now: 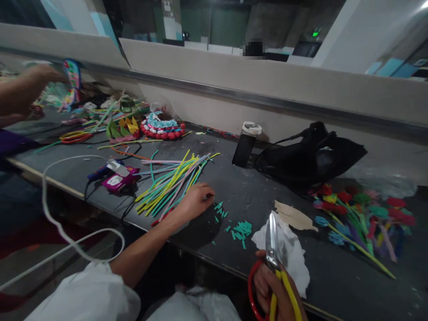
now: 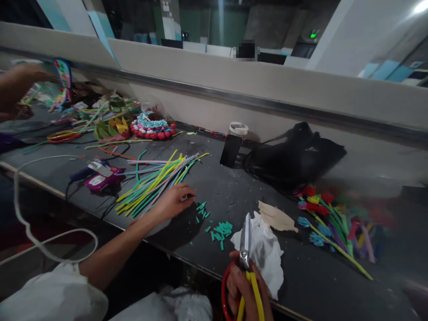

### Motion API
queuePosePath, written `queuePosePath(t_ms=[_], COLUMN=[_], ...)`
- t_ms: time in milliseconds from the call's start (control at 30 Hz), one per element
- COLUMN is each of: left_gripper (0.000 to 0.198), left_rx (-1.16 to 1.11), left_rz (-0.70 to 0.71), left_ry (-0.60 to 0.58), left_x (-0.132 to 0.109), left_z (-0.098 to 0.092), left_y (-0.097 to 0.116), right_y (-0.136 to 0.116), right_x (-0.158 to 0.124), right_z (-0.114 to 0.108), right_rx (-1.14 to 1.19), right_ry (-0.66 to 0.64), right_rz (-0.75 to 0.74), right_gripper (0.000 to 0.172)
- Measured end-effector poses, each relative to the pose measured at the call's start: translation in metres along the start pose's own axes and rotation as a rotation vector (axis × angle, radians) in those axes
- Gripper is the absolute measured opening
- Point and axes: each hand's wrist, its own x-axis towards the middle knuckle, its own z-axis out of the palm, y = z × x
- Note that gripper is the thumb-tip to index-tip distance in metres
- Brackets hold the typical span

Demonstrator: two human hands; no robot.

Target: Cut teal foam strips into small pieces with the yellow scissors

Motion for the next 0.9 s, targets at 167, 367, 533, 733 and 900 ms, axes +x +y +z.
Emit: queuePosePath(t_ms=[167,367,533,733,900], left_gripper=[0.011,0.012,0.013,0.011,0.010], left_rx=[0.031,0.031,-0.052,-0.196,-0.275], left_rz=[-0.018,-0.076,-0.146,-0.205,-0.216], left_ry=[-0.026,-0.028,0.005,0.022,0.004], left_x=[-0.005,-0.003,-0.002,-0.007,-0.010], left_z=[0.027,0.036,0.036,0.029,0.025], left_y=[0.013,0.012,0.010,0.008,0.009], right_y=[0.000,-0.001,0.002,-0.001,-0.007], right_x=[-0.001,0.000,0.002,0.000,-0.005], right_z=[-0.001,0.000,-0.003,-0.001,0.006], right_rx=[-0.008,0.014,0.028,0.018,0.023], right_ry=[-0.003,-0.036,-0.069,-0.058,-0.028], right_rz=[-0.010,-0.029,-0.030,-0.021,-0.029], right_gripper=[0.054,0.052,0.051,0.047,0.047])
